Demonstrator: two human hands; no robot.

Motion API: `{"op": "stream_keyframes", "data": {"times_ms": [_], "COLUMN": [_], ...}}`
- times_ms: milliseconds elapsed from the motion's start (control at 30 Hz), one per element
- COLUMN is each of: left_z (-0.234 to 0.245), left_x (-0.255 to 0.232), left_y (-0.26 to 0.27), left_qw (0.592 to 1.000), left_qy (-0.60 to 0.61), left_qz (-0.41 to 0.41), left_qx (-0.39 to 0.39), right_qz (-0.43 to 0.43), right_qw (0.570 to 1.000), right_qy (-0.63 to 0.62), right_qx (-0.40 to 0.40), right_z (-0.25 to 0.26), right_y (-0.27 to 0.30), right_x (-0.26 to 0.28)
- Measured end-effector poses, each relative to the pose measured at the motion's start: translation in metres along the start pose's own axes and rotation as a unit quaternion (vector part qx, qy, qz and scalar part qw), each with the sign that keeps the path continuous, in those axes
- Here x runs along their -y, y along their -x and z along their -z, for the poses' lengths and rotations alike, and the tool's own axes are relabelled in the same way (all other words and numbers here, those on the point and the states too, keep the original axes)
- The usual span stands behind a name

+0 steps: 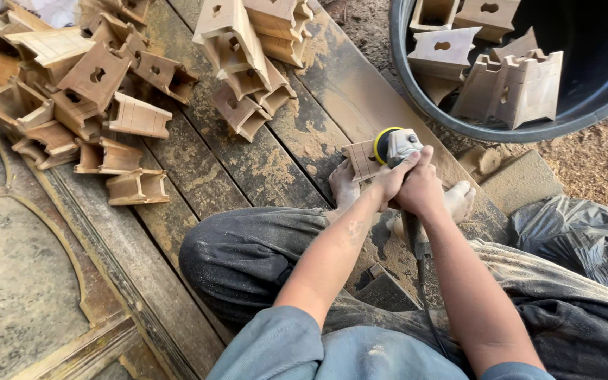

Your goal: The person sits on a wooden platform and uses an angle grinder with a sanding disc to smooth the surfaces of small, carved wooden pieces. They pick up each piece, sand it, and place it into a black tub.

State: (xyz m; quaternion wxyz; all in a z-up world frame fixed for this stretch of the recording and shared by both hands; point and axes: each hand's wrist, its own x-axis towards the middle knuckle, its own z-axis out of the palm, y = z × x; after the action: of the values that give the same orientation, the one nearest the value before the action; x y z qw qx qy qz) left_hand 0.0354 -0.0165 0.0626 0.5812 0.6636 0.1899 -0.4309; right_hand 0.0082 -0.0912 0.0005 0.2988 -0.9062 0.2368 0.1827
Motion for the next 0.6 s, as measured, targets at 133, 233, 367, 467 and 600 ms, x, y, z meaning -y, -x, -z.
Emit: {"op": "stream_keyframes", "data": {"times_ms": [133,233,367,467,600], "left_z": [0.008,0.041,0.047,0.014,-0.007], "left_x": [0.001,-0.005,-0.006,-0.003,0.006], "left_y": [0.001,0.019,0.03,0.023,-0.02], "left_qw": [1.0,1.0,0.997,1.0,0.999], "left_qy": [-0.015,-0.007,-0.049,0.004,0.023], "left_qz": [0.007,0.004,0.016,0.005,-0.005], "left_qx": [0.015,-0.014,-0.057,-0.005,0.038], "right_qz": [-0.006,0.005,0.014,-0.016,-0.047], "right_qw": [1.0,1.0,0.997,0.999,0.999], "right_qy": [-0.002,0.022,0.052,0.024,-0.001], "right_qx": [-0.007,0.021,0.053,0.027,-0.019], "right_z": [-0.007,-0.02,-0.014,0.005,0.011], "right_y": [0.002,0.012,0.031,0.029,0.011], "right_x": [0.001,0.024,0.039,0.026,-0.001]}}
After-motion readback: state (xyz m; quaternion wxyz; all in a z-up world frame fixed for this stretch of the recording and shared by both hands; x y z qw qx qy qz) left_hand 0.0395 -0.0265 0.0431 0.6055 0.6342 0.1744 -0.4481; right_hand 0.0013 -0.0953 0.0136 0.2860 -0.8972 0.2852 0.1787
